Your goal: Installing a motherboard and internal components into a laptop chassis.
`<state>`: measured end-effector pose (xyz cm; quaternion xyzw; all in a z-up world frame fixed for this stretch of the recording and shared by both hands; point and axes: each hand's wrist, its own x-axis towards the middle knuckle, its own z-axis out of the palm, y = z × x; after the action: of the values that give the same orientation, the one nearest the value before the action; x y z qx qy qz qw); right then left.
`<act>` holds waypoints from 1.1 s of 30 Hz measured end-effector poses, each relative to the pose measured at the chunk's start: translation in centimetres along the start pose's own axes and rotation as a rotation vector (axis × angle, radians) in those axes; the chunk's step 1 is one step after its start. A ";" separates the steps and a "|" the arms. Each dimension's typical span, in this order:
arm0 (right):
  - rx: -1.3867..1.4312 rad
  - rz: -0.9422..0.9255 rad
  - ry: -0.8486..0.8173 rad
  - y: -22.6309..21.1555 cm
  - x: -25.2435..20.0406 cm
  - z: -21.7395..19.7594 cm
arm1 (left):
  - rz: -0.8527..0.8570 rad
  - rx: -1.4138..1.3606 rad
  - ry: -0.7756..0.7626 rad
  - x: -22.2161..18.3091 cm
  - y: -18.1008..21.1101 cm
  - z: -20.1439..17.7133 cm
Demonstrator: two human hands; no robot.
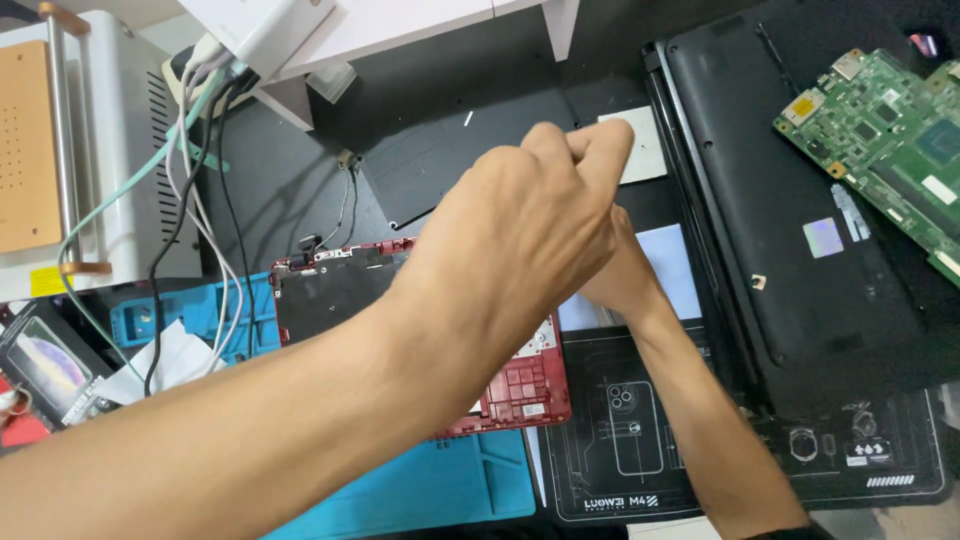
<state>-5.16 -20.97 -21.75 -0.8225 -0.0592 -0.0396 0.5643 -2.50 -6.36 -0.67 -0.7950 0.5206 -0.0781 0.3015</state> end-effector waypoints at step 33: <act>-0.050 -0.099 -0.036 1.1 -1.4 -1.4 | -0.308 -0.054 0.090 4.7 3.6 3.3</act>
<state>-6.41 -22.79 -22.42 -0.8330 -0.1091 -0.0545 0.5397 -1.72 -10.17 -6.28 -0.8690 0.4074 -0.1449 0.2408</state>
